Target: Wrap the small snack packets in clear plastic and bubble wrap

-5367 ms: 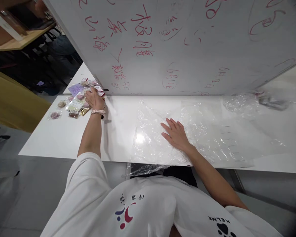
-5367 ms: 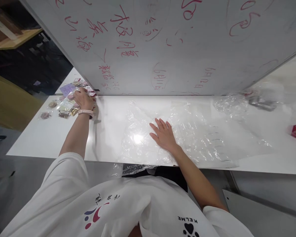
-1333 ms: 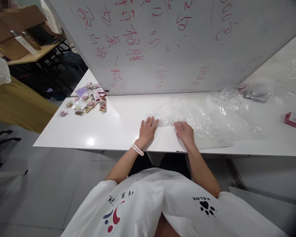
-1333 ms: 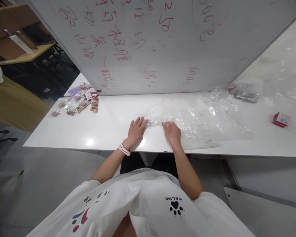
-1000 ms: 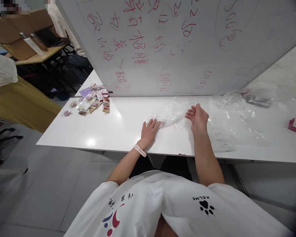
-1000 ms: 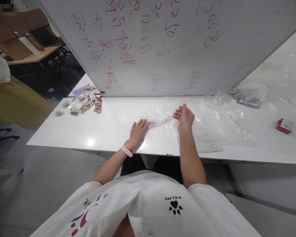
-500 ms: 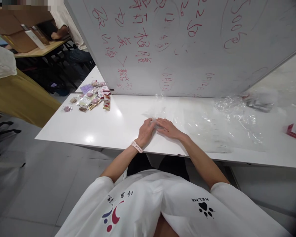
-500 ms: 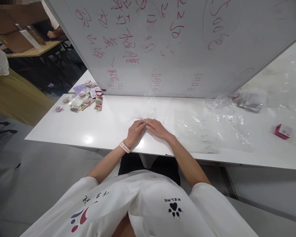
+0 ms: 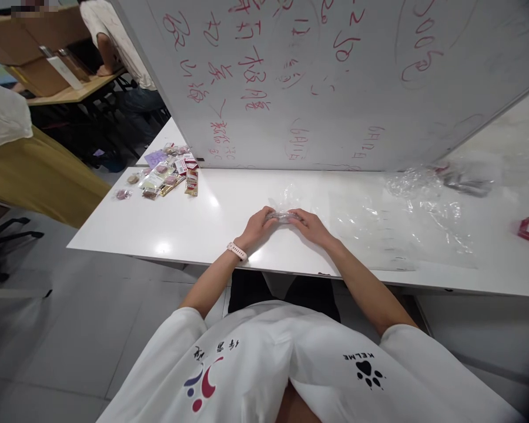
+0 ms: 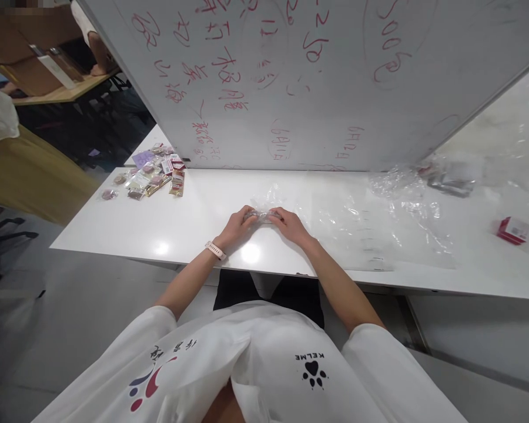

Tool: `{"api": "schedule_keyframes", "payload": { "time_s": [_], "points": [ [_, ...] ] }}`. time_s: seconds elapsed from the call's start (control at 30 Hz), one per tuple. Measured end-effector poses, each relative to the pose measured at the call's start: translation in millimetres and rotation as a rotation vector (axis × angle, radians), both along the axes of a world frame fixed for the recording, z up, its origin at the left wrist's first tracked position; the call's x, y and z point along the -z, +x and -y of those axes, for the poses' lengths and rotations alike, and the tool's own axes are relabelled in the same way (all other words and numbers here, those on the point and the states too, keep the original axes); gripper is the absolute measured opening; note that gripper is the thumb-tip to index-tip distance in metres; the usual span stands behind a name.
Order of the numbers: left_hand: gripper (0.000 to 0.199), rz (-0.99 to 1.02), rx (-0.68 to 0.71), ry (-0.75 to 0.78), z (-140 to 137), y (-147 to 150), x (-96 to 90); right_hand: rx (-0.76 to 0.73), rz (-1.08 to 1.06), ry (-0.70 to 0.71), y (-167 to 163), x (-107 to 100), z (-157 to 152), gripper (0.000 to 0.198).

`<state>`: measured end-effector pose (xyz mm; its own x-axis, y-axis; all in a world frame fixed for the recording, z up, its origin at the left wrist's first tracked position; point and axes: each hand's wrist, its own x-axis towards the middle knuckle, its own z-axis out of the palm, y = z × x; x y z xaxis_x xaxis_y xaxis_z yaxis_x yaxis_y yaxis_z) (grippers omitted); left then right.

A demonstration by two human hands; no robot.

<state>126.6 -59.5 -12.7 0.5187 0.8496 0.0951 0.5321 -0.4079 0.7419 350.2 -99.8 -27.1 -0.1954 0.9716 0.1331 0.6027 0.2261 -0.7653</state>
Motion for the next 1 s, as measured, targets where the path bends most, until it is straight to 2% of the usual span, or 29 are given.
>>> {"api": "schedule_keyframes", "payload": {
  "time_s": [0.1,0.2,0.3,0.37,0.47,0.53,0.6,0.67,0.73,0.83,0.93,1.0],
  "points": [
    [0.025,0.027,-0.092,-0.074,-11.8,7.1,-7.0,0.146,0.038,-0.02,-8.1,-4.5,-5.7,0.041],
    [0.018,-0.011,-0.182,-0.081,-27.4,17.7,-8.7,0.257,0.215,0.157,-17.2,-0.7,-8.5,0.036],
    [0.01,-0.035,-0.242,-0.122,-40.4,24.4,-7.4,0.144,0.383,0.266,-20.1,7.4,-5.5,0.039],
    [0.013,-0.023,-0.25,-0.181,-44.6,25.2,-8.1,0.082,0.438,0.259,-19.5,10.7,-3.4,0.041],
    [0.01,-0.005,-0.28,-0.272,-43.0,22.9,-14.2,0.07,0.491,0.226,-18.9,7.3,-6.6,0.034],
    [0.004,-0.008,-0.385,-0.19,-37.6,21.6,-20.1,0.075,0.488,0.16,-18.2,0.0,-15.3,0.034],
    [0.012,0.011,-0.478,0.02,-30.2,22.3,-24.4,0.112,0.454,0.022,-15.5,-8.9,-29.7,0.037],
    [0.022,0.036,-0.44,0.222,-22.4,25.7,-24.2,0.15,0.422,-0.109,-10.7,-16.1,-47.4,0.041],
    [0.029,0.007,-0.283,0.313,-15.7,31.2,-18.4,0.19,0.414,-0.169,-5.8,-19.2,-63.4,0.038],
    [0.039,-0.118,-0.083,0.274,-10.1,39.1,-3.0,0.247,0.442,-0.042,-2.8,-14.5,-72.4,0.034],
    [0.047,-0.095,-0.064,0.152,-11.2,42.6,8.1,0.143,0.459,0.11,-5.7,-3.0,-60.7,0.042],
    [0.046,-0.007,-0.076,0.077,-14.6,42.9,9.1,0.03,0.479,0.136,-10.0,3.4,-48.9,0.051]
  ]
}}
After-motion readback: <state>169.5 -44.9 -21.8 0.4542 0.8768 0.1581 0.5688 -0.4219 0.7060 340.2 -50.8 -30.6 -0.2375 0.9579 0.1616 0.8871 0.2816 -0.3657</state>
